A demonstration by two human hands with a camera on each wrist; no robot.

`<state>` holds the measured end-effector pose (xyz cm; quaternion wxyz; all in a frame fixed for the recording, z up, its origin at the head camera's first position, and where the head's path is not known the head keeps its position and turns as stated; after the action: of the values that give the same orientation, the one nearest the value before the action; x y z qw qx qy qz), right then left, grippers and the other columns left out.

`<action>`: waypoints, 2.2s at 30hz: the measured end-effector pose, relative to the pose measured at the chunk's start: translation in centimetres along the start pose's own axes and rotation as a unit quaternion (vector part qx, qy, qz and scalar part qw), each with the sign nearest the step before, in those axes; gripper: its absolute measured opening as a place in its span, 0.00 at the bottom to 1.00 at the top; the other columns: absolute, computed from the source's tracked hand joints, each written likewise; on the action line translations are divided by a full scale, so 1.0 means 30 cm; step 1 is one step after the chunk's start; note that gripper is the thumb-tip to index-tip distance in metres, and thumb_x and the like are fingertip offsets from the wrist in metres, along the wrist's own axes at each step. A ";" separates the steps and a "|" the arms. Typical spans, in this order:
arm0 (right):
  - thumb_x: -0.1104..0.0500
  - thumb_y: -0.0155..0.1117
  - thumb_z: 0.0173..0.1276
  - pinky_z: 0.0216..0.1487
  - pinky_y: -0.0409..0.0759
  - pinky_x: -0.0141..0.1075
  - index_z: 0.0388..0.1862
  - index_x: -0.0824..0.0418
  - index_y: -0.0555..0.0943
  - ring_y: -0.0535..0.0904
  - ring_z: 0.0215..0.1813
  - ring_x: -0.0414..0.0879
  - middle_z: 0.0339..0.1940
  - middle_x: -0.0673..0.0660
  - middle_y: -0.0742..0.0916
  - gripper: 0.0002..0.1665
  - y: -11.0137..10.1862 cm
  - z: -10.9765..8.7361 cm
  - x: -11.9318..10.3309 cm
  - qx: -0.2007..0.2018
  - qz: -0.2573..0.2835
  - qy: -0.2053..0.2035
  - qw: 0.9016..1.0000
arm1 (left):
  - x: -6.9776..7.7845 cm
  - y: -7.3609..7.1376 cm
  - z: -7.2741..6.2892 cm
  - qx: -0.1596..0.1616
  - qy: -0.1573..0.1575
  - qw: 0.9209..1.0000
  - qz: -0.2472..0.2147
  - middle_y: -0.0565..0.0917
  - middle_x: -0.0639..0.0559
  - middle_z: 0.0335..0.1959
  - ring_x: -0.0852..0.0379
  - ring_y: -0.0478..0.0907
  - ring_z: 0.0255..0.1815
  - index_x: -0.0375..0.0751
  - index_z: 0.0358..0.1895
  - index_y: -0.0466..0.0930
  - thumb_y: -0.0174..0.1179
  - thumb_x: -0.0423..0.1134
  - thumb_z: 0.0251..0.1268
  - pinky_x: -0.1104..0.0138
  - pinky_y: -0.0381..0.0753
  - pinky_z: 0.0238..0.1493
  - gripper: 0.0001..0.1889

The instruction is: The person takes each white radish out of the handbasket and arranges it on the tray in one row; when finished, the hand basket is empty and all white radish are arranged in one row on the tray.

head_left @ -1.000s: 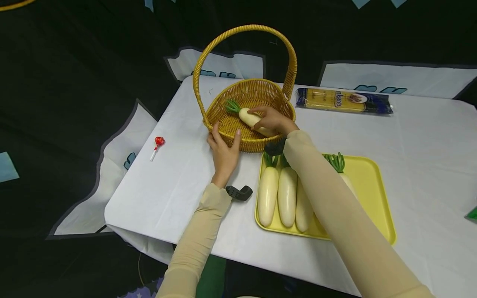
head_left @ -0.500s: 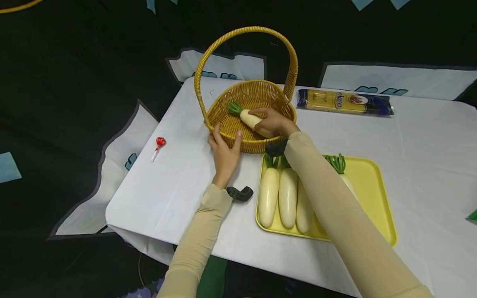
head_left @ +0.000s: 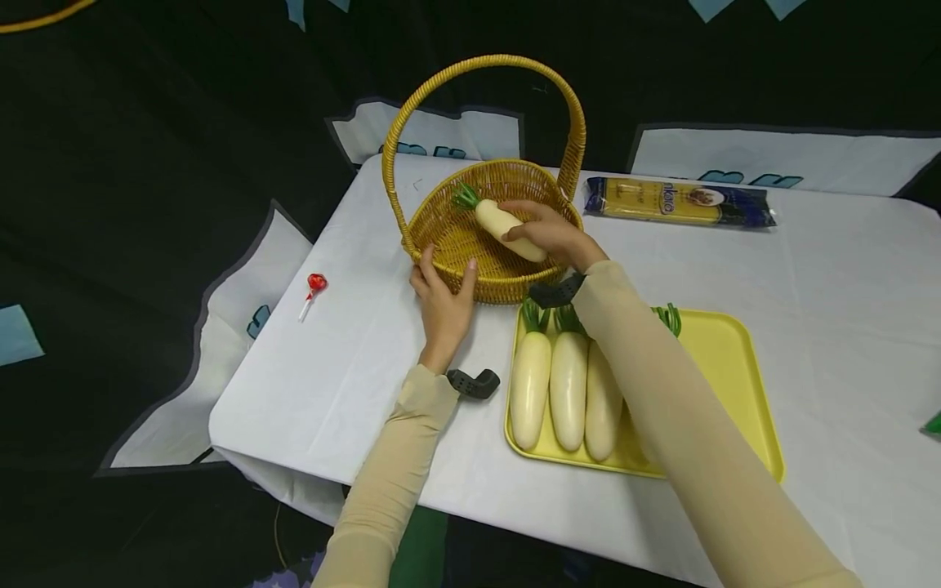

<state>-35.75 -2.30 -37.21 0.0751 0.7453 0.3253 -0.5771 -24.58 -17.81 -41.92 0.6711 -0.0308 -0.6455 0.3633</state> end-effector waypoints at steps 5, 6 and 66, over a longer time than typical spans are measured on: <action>0.62 0.57 0.63 0.49 0.69 0.38 0.66 0.40 0.63 0.66 0.56 0.49 0.69 0.52 0.62 0.34 -0.033 -0.038 -0.020 0.020 0.055 -0.018 0.998 | -0.002 0.003 0.003 0.004 0.000 1.000 -0.005 0.48 0.35 0.66 0.34 0.58 0.61 0.55 0.69 0.44 0.44 0.69 0.56 0.45 0.64 0.57 0.41; 0.62 0.57 0.63 0.49 0.69 0.38 0.66 0.40 0.63 0.66 0.57 0.50 0.68 0.53 0.63 0.35 -0.040 -0.048 -0.024 0.025 0.067 -0.021 0.997 | -0.003 0.005 0.004 0.005 0.001 1.000 -0.006 0.48 0.35 0.66 0.34 0.59 0.61 0.55 0.69 0.44 0.44 0.69 0.56 0.45 0.64 0.56 0.41; 0.50 0.56 0.66 0.32 0.71 0.22 0.71 0.54 0.55 0.65 0.38 0.18 0.59 0.71 0.70 0.37 -0.167 -1.014 0.512 0.265 -0.093 0.036 0.959 | -0.014 0.020 0.001 0.001 0.024 0.999 -0.044 0.48 0.36 0.66 0.38 0.55 0.66 0.59 0.69 0.44 0.43 0.69 0.57 0.47 0.62 0.60 0.39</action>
<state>-12.04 22.54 -40.04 -0.1906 0.7251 0.2313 -0.6200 -24.84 -17.61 -42.57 0.7017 -0.0103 -0.6294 0.3338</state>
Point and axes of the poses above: each hand's wrist, its own z-axis towards the middle knuckle, its own y-axis out of the palm, x = y × z, the point moved 4 cm from there along z, towards the middle knuckle
